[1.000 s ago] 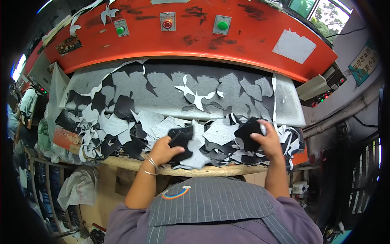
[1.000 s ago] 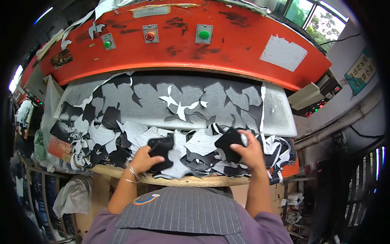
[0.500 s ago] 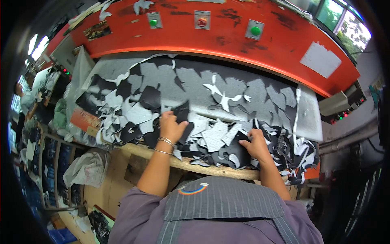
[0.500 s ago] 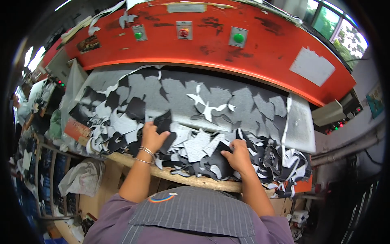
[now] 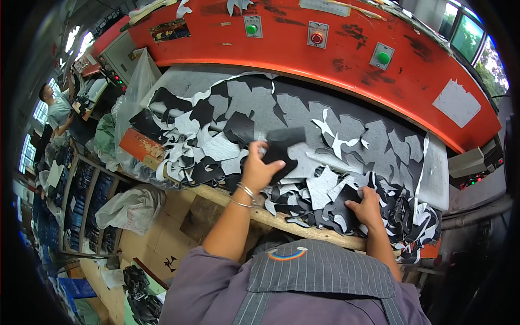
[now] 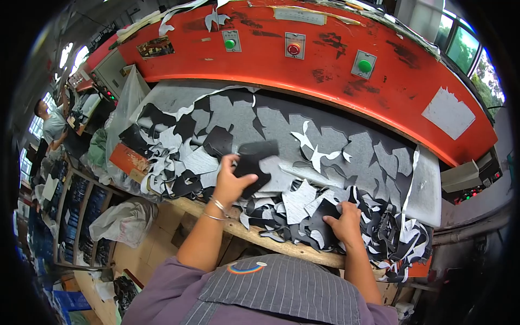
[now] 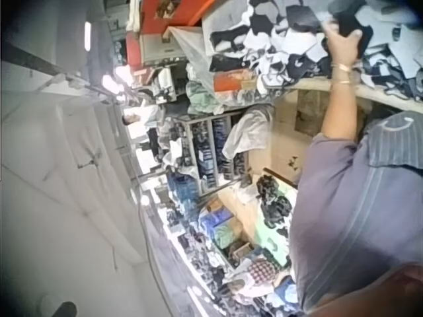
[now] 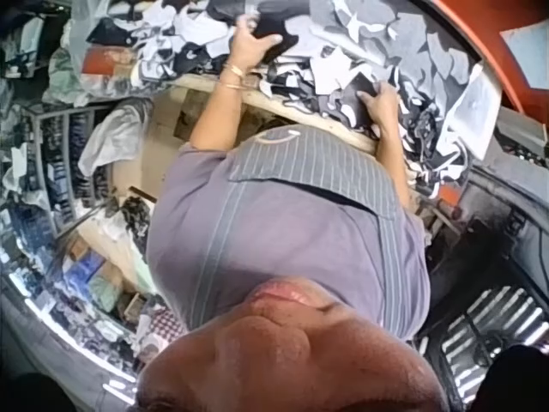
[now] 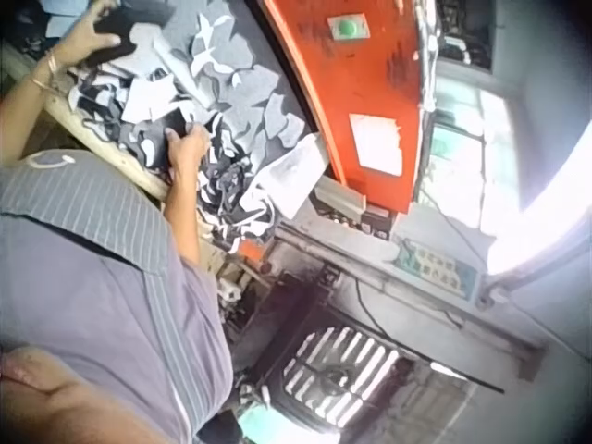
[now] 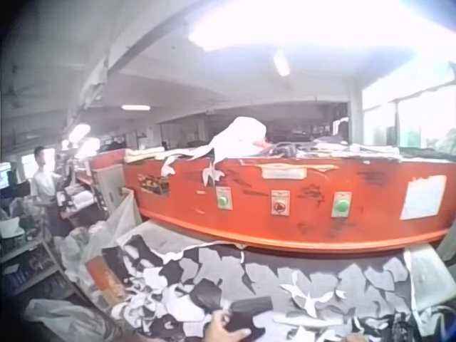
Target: The person is using a die-cutting machine to cut out shoe components from sheets of material.
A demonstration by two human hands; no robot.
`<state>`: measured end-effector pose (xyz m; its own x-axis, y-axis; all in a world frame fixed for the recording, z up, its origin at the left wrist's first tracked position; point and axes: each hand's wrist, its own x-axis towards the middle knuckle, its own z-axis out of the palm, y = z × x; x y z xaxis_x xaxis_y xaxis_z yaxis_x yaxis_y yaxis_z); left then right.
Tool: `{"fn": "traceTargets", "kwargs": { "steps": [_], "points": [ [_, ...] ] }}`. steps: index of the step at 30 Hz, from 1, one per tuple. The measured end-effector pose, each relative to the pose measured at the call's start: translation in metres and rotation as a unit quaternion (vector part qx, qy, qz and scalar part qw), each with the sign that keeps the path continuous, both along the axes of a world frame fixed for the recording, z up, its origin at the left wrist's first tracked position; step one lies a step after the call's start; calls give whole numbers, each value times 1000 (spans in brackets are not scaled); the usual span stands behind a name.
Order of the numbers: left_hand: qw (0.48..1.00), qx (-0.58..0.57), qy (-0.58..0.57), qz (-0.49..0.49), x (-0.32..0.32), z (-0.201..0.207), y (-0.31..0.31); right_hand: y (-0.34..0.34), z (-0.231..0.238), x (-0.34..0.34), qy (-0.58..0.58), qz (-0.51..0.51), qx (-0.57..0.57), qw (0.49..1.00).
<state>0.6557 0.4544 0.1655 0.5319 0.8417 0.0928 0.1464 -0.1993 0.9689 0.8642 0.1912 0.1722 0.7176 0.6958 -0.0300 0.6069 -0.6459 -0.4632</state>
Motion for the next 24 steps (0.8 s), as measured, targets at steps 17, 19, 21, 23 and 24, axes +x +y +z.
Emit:
{"fn": "traceTargets", "kwargs": {
  "steps": [17,19,21,23,24],
  "points": [
    [968,129,164,137,-103,1,131,-4,-16,4,4,-104,46,994],
    [984,7,-93,152,-111,6,155,-1,-17,1,35,-120,55,991],
    [982,-58,-73,167,-122,14,200,6,-20,-1,30,-126,59,990],
    [972,9,38,233,-122,7,240,7,-23,-1,-37,-110,118,986],
    [963,24,96,249,-137,-5,265,11,-24,-1,-53,-101,124,986]
  ]
}}
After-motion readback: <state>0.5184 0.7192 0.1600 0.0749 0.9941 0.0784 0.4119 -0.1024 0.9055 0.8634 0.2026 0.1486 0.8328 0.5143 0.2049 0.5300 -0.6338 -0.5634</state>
